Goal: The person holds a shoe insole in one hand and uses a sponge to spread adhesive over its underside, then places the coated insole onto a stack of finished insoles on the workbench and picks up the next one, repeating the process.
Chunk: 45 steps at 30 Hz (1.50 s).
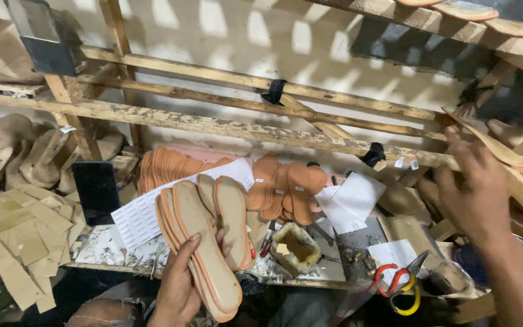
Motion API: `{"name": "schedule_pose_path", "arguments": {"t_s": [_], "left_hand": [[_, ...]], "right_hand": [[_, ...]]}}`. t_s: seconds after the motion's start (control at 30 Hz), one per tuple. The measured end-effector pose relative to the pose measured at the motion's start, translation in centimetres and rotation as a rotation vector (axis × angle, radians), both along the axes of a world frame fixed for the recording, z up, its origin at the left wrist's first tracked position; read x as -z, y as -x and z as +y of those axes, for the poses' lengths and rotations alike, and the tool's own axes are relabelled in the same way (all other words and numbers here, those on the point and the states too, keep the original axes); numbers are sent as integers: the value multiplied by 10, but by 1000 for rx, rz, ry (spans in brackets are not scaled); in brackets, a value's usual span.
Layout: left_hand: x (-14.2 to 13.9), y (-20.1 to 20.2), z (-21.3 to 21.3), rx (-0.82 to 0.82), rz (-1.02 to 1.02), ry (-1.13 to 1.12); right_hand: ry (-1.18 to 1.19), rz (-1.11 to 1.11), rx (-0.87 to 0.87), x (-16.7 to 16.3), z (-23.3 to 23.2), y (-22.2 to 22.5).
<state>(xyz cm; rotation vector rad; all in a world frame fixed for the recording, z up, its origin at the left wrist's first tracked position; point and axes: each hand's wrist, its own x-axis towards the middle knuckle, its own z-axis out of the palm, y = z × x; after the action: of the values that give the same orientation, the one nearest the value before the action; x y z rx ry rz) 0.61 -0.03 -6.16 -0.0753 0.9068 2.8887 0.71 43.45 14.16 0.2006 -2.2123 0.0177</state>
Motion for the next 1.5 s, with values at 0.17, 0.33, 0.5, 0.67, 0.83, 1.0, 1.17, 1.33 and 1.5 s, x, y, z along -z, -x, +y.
{"name": "schedule_pose_path", "arguments": {"t_s": [0.17,0.33,0.5,0.67,0.83,1.0,1.17,1.33,1.5], "left_hand": [[1,-5,7,61,4,58],[8,-9,14,19,126,67],[8,-9,16,-35,43,32],[9,-6,14,-125,68,0],[13,-6,15,-33,83,173],[7,-2,-5,-6,-7,215],[-4,-2,-11,81,-162,232],[-11,-10,-3,108,-106,218],[-16,-13,-11,204,-71,190]], "right_hand": [[275,-418,-442,69,-113,-25],[440,-845,-685,152,-208,-49],[674,-891,-698,195,-248,-43],[780,-883,-821,207,-257,-45],[858,-947,-714,208,-256,-48],[408,-657,-586,188,-204,-43],[-68,-721,-53,171,-159,-18],[-197,-964,-2,165,-154,-3],[-147,-511,-96,155,-148,-8]]}}
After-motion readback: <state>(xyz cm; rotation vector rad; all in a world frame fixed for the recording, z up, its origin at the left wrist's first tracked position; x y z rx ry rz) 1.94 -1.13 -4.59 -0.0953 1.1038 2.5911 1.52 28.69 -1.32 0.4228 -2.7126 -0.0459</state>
